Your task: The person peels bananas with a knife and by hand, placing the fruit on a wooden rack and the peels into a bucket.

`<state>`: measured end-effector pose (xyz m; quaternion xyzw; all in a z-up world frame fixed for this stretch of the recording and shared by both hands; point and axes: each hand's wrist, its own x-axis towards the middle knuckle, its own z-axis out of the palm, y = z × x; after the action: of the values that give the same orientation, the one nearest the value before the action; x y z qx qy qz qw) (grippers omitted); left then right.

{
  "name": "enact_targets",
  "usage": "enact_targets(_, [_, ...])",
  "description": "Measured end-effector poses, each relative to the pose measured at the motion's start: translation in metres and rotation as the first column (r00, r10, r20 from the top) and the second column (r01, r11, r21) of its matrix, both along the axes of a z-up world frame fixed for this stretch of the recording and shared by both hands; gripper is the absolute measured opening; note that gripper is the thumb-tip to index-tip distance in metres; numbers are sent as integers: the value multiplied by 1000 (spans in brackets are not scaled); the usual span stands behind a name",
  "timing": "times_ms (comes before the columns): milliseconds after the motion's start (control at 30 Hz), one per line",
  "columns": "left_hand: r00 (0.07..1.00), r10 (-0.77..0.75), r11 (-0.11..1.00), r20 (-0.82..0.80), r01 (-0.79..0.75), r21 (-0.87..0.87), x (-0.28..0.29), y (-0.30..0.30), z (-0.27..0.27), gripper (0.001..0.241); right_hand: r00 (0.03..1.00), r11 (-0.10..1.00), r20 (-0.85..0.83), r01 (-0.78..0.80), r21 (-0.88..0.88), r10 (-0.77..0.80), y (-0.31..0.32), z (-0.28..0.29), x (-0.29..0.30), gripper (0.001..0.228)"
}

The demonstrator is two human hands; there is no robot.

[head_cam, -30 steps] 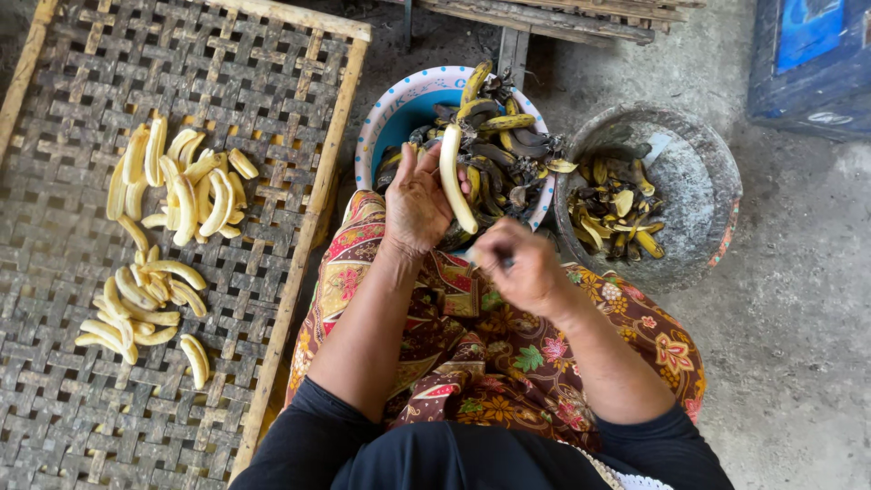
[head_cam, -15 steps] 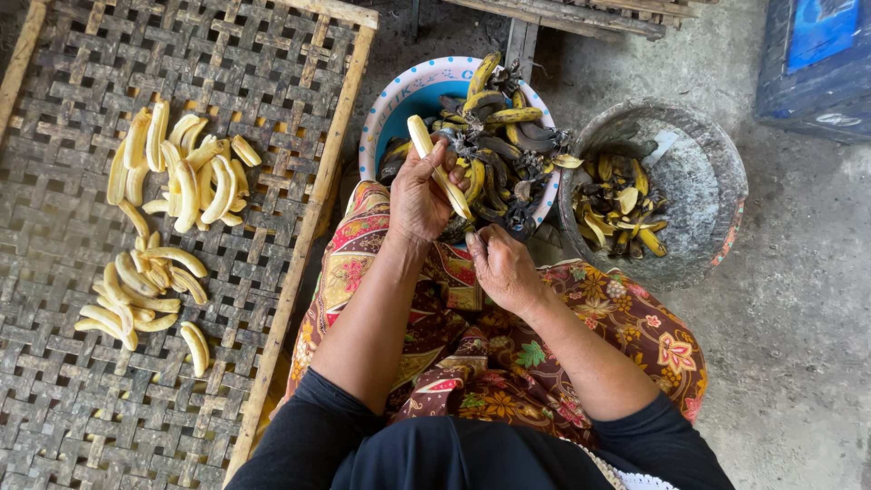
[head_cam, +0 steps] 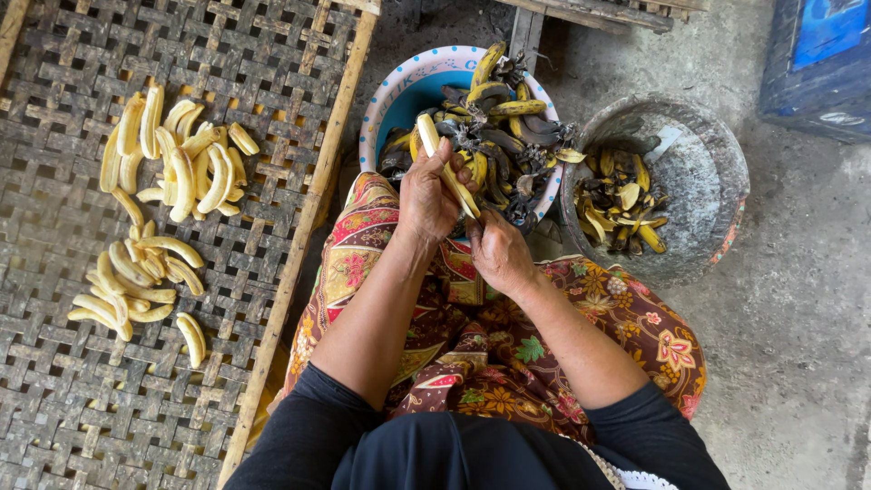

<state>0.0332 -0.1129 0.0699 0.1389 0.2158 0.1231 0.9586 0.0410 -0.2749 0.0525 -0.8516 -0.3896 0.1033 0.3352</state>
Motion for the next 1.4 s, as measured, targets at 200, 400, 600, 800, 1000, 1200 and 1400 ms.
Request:
enact_targets(200, [1000,-27,999,-11,26,-41,-1,-4,-2,19,995,994,102,-24,106,13,7,7,1,22])
enact_targets(400, [996,-91,994,4,91,-67,-1,-7,-5,17,995,993,87,-59,98,51,10,-2,12,18])
enact_targets(600, [983,0,960,-185,52,274,-5,12,23,20,992,998,105,-61,-32,64,1,-9,8,18])
enact_targets(800, [1000,7,987,-8,-6,162,-2,17,4,18,979,993,172,-114,16,110,5,-8,8,12])
enact_targets(1000, [999,-41,997,-26,43,67,-3,11,-11,18,952,975,267,-187,123,149,11,-3,11,24])
enact_targets(1200, [995,-23,1000,-95,25,18,-3,-1,-12,18,936,968,327,-190,163,129,17,-8,17,38])
enact_targets(1400, [993,59,998,-99,-61,-15,0,-7,-26,25,971,991,211,-126,51,112,16,-24,23,31])
